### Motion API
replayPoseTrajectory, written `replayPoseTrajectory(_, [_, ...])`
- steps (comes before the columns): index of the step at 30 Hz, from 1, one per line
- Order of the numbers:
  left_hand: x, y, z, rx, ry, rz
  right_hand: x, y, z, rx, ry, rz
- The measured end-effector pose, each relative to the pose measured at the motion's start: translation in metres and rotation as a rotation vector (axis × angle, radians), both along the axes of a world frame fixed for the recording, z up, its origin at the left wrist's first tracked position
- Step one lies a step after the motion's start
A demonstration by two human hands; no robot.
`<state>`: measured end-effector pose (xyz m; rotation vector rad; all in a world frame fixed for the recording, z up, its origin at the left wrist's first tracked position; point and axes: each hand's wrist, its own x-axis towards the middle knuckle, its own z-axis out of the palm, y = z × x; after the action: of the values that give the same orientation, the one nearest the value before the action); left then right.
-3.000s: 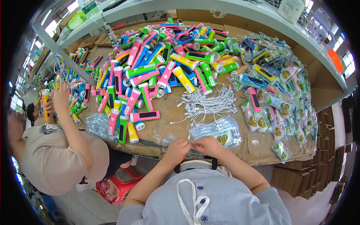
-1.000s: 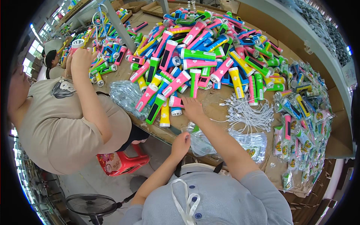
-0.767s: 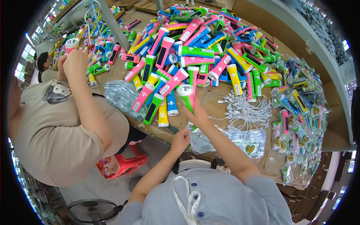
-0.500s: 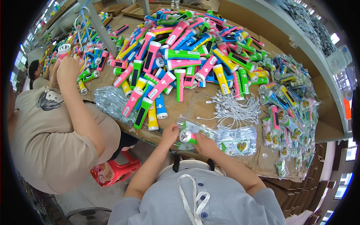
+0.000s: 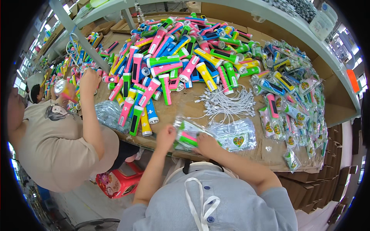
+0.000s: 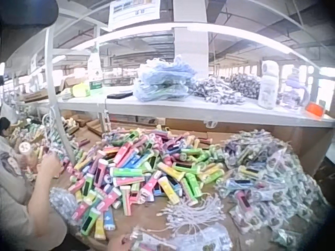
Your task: The person places colorful flashlights into individual plastic bags by hand, then arranges the bagged flashlights on a table.
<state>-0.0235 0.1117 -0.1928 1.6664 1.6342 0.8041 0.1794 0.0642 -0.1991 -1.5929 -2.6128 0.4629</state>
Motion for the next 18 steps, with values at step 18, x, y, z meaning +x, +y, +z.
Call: replayPoseTrajectory(18, [0.141,-0.053,0.03,0.28,0.109,-0.698,0.095,-0.054,0.034,-0.122,0.705,-0.407])
